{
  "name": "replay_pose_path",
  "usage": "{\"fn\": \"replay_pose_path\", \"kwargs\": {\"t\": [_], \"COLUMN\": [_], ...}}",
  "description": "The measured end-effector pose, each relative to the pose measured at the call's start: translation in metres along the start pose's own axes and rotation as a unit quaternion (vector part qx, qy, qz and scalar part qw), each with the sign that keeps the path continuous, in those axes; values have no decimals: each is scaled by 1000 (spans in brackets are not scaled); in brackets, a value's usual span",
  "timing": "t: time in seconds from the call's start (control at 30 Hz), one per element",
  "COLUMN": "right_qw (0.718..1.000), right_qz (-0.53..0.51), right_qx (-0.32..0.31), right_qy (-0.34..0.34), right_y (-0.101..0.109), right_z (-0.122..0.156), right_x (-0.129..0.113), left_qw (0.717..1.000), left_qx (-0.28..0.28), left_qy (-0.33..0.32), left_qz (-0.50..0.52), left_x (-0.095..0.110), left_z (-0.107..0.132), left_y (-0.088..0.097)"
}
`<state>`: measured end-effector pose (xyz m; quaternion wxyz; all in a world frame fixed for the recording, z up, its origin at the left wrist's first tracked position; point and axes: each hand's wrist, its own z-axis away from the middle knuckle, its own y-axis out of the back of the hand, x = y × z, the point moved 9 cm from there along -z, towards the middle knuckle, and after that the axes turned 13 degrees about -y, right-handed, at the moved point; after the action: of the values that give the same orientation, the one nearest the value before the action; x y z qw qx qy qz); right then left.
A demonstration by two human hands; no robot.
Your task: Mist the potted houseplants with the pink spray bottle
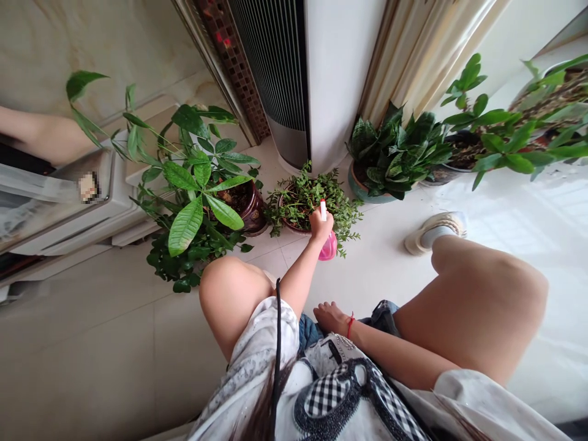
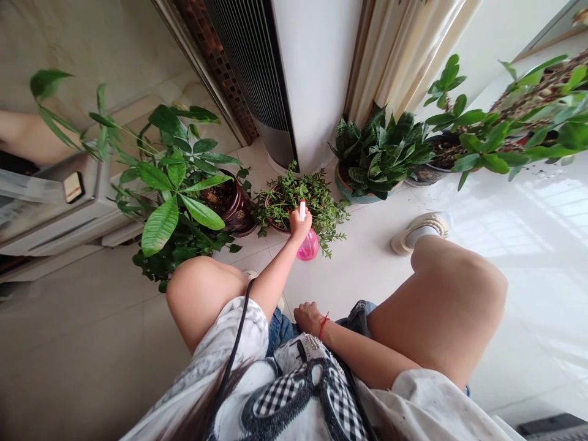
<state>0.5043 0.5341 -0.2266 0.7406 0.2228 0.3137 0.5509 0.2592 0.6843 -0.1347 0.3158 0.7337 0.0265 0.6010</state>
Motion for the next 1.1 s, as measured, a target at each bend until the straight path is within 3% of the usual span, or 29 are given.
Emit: {"fn": "replay_pose_path", "kwargs": {"t": [0.67, 0.83, 1.1], "right_qw": [1000, 1000, 1000], "right_qz": [7, 4, -3], "right_qx": [4, 5, 14], "right_qy": [-2, -2, 14], "right_y": [0, -1, -2], "right_z": [0, 0, -1], "right_x": [1, 1, 1], "left_qw": [996, 995, 992], "left_qx": [77, 73, 90], "left_qy": [50, 65, 91], "left_qz": [5, 5, -16], "left_x": [-19, -18, -28], "left_z": [-13, -18, -5], "left_y": [35, 40, 49]}}
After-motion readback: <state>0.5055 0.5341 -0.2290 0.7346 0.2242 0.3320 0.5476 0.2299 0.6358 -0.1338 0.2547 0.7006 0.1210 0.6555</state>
